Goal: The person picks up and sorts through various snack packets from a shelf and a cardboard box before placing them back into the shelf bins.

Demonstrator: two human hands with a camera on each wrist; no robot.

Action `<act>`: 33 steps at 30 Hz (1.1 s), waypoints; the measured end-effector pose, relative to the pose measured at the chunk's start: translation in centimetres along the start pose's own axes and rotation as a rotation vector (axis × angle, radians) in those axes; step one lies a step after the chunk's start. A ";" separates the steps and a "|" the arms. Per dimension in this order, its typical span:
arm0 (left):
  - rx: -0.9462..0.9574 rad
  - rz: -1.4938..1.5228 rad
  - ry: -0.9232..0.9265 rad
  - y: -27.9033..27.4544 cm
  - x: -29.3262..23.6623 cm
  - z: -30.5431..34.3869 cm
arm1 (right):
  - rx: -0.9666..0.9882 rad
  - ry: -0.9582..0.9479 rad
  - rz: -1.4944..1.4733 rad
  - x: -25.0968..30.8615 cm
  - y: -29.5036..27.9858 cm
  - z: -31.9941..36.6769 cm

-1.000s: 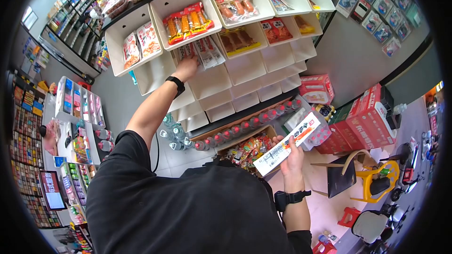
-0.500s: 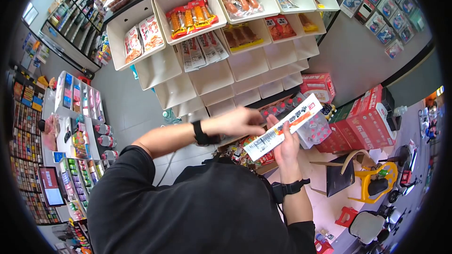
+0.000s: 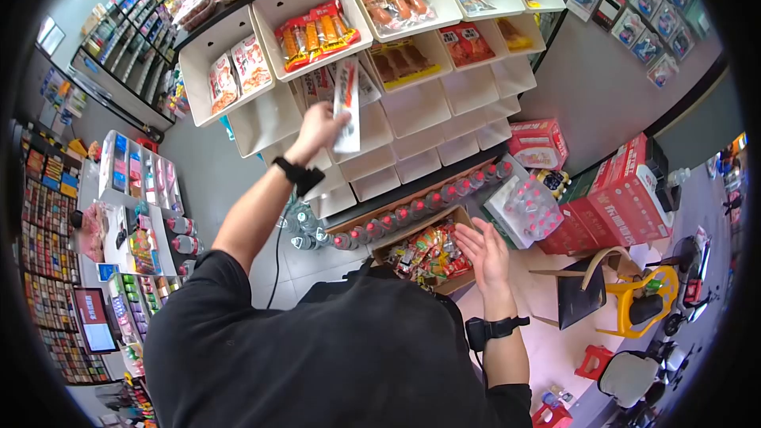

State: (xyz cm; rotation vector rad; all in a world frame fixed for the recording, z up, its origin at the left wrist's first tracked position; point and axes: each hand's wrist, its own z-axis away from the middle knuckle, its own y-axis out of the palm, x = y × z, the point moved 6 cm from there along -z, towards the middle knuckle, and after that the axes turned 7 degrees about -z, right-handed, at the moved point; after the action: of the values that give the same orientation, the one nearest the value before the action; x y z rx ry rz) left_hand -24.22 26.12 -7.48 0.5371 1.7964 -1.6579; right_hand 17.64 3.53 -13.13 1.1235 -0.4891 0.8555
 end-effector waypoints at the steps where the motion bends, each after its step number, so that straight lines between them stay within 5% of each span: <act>1: -0.034 -0.082 0.022 -1.2 -0.2 -1.9 | -0.036 0.004 0.010 -0.2 -0.8 0.3; 3: -0.138 -0.195 -0.031 -1.7 0.2 -5.8 | -0.059 -0.002 0.008 -0.4 -1.6 0.7; 8: 0.026 -0.576 -0.122 0.6 4.7 -13.2 | -0.086 -0.029 -0.015 -0.3 -2.6 2.1; 13: 0.008 -0.629 0.012 1.2 6.0 -14.9 | -0.165 -0.072 -0.035 0.0 -5.3 4.8; 15: 0.225 -0.565 -0.064 2.0 6.7 -15.7 | -0.203 -0.071 -0.048 -0.2 -6.4 5.7; 17: 0.229 -0.570 -0.008 2.7 8.0 -16.9 | -0.237 -0.054 -0.084 -0.7 -7.5 6.3; 20: 0.188 -0.626 -0.023 2.0 7.2 -15.9 | -0.250 -0.052 -0.082 -1.1 -8.1 6.7; 22: -0.162 -0.922 0.173 -1.1 0.8 -11.4 | -0.248 -0.050 -0.082 -1.2 -8.3 6.8; 23: -0.160 -0.922 0.173 -1.5 -0.2 -11.1 | -0.244 -0.048 -0.083 -1.2 -8.3 6.8; 28: 0.208 -0.909 0.222 2.3 3.0 -11.9 | -0.232 -0.043 -0.053 -1.4 -8.0 6.5; 33: 0.239 -0.859 0.097 3.0 3.7 -12.2 | -0.232 -0.046 -0.030 -1.2 -7.2 6.3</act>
State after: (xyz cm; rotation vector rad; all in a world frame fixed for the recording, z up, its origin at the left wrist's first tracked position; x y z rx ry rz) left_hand -26.93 38.06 -12.02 -0.1075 2.0577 -2.4607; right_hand 23.12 -3.98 -15.77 0.9364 -0.5928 0.7272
